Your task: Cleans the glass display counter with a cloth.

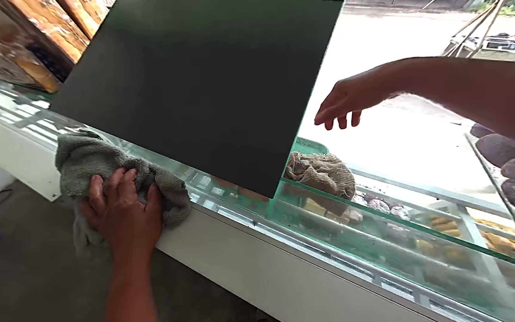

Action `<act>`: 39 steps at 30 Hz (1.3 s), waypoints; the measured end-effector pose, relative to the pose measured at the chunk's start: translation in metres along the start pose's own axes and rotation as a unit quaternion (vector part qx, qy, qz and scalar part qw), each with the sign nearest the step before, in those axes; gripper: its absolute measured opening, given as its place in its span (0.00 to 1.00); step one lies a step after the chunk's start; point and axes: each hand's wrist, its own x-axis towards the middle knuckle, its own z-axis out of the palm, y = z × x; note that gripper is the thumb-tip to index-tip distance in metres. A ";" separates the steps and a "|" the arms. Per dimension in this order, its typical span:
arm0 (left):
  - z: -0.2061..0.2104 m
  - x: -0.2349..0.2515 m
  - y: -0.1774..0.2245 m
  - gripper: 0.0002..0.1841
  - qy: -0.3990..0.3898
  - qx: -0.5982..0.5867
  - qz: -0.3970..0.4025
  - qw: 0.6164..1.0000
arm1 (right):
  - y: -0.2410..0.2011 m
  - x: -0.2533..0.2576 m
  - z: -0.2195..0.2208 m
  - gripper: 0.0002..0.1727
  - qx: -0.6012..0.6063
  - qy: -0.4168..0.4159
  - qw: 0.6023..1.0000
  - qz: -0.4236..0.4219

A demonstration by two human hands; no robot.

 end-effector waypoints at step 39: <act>0.001 -0.003 0.005 0.30 0.004 0.021 -0.004 1.000 | 0.026 0.061 0.068 0.36 0.272 0.386 0.866 -0.165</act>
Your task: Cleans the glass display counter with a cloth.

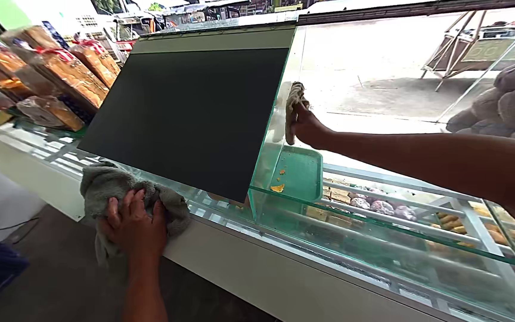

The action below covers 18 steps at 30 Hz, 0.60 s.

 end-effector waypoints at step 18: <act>-0.002 0.001 0.004 0.30 0.001 -0.001 0.005 1.000 | -0.003 -0.040 0.016 0.37 -0.076 0.009 0.986 -0.149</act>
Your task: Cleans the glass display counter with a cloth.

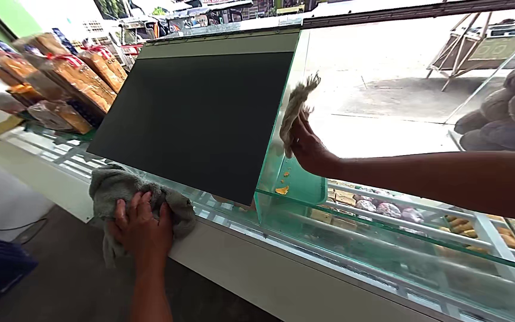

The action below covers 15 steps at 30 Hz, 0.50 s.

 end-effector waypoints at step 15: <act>0.000 -0.001 -0.002 0.30 -0.008 -0.009 -0.009 1.000 | 0.003 0.041 -0.028 0.26 -0.052 0.033 0.997 -0.037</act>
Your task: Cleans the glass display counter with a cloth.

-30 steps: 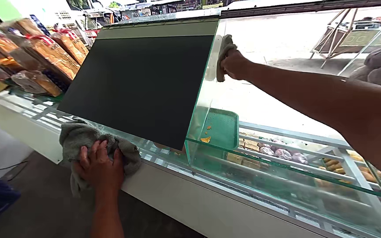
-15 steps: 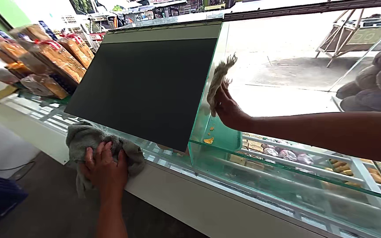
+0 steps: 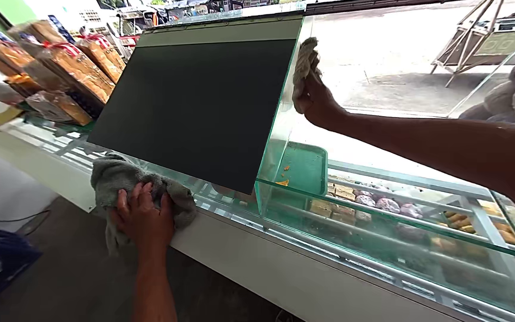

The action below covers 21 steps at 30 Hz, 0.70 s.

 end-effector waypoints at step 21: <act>-0.004 0.001 0.004 0.26 -0.010 -0.005 -0.020 1.000 | -0.161 -0.039 -0.010 0.08 0.430 -0.168 0.736 0.495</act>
